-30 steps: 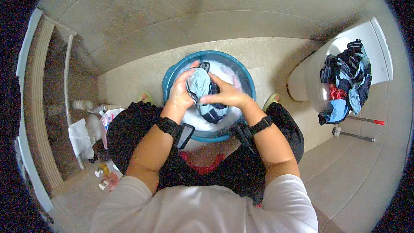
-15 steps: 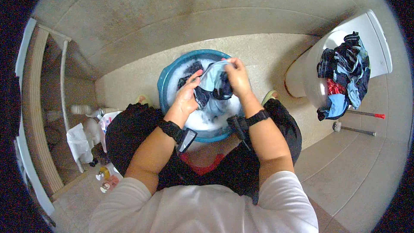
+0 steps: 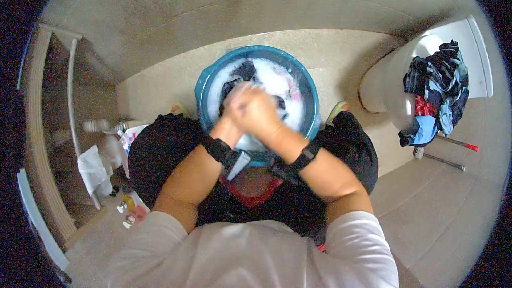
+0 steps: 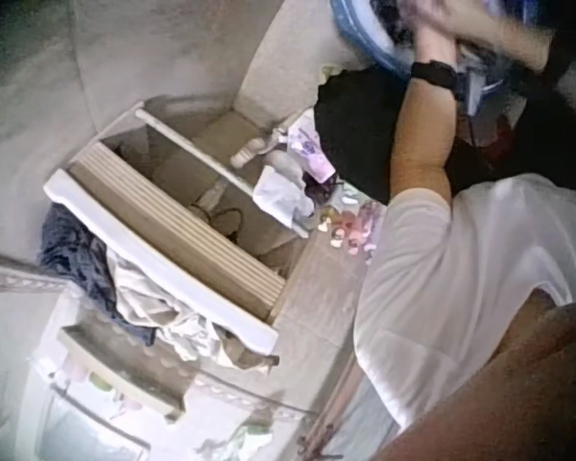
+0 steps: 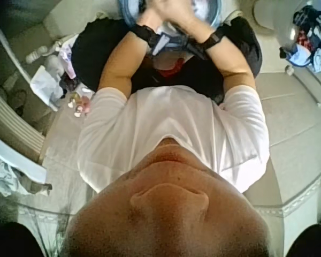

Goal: The person hand-washes clothes by scrubbing, rubbing, and wringing garments in a basin of soapy water, then places a piece of clothing onto a toilet lid.

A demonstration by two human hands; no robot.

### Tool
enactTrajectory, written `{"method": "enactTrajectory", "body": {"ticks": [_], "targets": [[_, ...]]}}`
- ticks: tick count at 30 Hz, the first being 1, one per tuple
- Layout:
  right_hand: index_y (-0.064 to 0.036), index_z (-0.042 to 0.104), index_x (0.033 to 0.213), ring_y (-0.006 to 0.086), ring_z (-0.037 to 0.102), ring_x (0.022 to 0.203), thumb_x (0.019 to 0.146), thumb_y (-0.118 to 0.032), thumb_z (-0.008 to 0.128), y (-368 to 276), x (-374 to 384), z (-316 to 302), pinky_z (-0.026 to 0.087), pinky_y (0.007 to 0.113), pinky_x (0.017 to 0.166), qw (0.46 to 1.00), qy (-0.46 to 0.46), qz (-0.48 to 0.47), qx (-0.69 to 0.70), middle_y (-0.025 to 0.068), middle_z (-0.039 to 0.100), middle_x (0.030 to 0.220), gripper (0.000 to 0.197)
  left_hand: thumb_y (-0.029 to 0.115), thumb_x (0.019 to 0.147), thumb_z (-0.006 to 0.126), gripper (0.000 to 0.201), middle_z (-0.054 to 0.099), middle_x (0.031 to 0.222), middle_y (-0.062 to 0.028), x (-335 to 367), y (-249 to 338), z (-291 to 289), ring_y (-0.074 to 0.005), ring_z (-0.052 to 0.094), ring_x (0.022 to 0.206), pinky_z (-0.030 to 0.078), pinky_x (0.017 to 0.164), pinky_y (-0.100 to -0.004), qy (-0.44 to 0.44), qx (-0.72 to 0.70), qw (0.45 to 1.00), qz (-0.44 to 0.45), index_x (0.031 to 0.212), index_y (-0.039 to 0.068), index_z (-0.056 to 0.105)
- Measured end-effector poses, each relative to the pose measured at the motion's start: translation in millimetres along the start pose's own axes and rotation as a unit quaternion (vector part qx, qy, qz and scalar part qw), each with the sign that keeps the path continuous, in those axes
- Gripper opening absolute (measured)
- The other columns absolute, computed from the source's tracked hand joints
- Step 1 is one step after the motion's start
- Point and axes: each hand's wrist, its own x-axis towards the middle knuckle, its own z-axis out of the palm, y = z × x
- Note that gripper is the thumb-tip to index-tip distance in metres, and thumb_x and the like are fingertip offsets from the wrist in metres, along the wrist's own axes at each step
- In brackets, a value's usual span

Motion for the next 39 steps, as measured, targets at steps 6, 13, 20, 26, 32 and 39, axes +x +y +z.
{"method": "enactTrajectory", "body": {"ticks": [6, 13, 20, 26, 32, 39], "targets": [[-0.0043, 0.061, 0.071, 0.0242, 0.059, 0.064, 0.082, -0.025, 0.056, 70, 3, -21, 0.045, 0.036, 0.059, 0.973, -0.002, 0.226, 0.053, 0.0143, 0.061, 0.069, 0.023, 0.024, 0.080, 0.053, 0.019, 0.063, 0.080, -0.0049, 29, -29, 76, -0.0197, 0.062, 0.070, 0.051, 0.065, -0.0340, 0.423, 0.182, 0.881, -0.110, 0.088, 0.008, 0.060], [-0.0018, 0.050, 0.112, 0.0150, 0.057, 0.086, 0.075, -0.034, 0.070, 70, 2, -72, 0.047, 0.026, 0.075, 0.833, -0.185, 0.361, 0.376, 0.0076, 0.058, 0.100, 0.052, 0.028, 0.076, 0.067, 0.036, 0.060, 0.102, -0.0124, 25, 72, 58, -0.0249, 0.058, 0.097, 0.046, 0.083, -0.0442, 0.307, 0.133, 0.942, -0.035, 0.102, 0.007, 0.055], [0.0038, 0.054, 0.107, 0.0252, 0.064, 0.082, 0.085, -0.014, 0.056, 83, -4, -92, 0.053, 0.038, 0.073, 0.643, -0.164, 0.358, 0.657, 0.0148, 0.063, 0.097, 0.029, 0.027, 0.069, 0.071, 0.046, 0.053, 0.115, -0.0144, 6, 39, 37, -0.0293, 0.051, 0.106, 0.039, 0.092, -0.0382, 0.112, 0.788, 0.598, -0.099, 0.110, 0.010, 0.057], [0.0048, 0.053, 0.108, 0.0271, 0.062, 0.089, 0.086, -0.016, 0.053, 59, 0, -84, 0.049, 0.039, 0.084, 0.565, -0.132, 0.346, 0.737, 0.0160, 0.062, 0.101, 0.031, 0.022, 0.074, 0.065, 0.034, 0.060, 0.100, -0.0154, 9, 6, 46, -0.0259, 0.055, 0.098, 0.042, 0.086, -0.0355, 0.131, 0.808, 0.568, -0.087, 0.102, 0.003, 0.059], [0.0032, 0.053, 0.107, 0.0270, 0.061, 0.090, 0.087, -0.015, 0.052, 69, 6, -114, 0.047, 0.037, 0.086, 0.776, -0.001, 0.315, 0.547, 0.0165, 0.060, 0.105, 0.027, 0.013, 0.082, 0.052, 0.028, 0.061, 0.096, -0.0082, 13, 32, 54, -0.0147, 0.055, 0.089, 0.043, 0.078, -0.0269, 0.206, 0.553, 0.805, -0.068, 0.108, 0.001, 0.056], [-0.0036, 0.046, 0.123, 0.0326, 0.049, 0.112, 0.073, -0.021, 0.066, 71, -10, -83, 0.036, 0.038, 0.097, 0.986, -0.143, -0.084, 0.015, 0.0198, 0.051, 0.120, 0.056, 0.015, 0.085, 0.052, 0.029, 0.058, 0.094, -0.0042, 15, 33, 88, -0.0105, 0.053, 0.088, 0.042, 0.078, -0.0243, 0.147, 0.449, 0.876, -0.098, 0.109, -0.002, 0.052]]}}
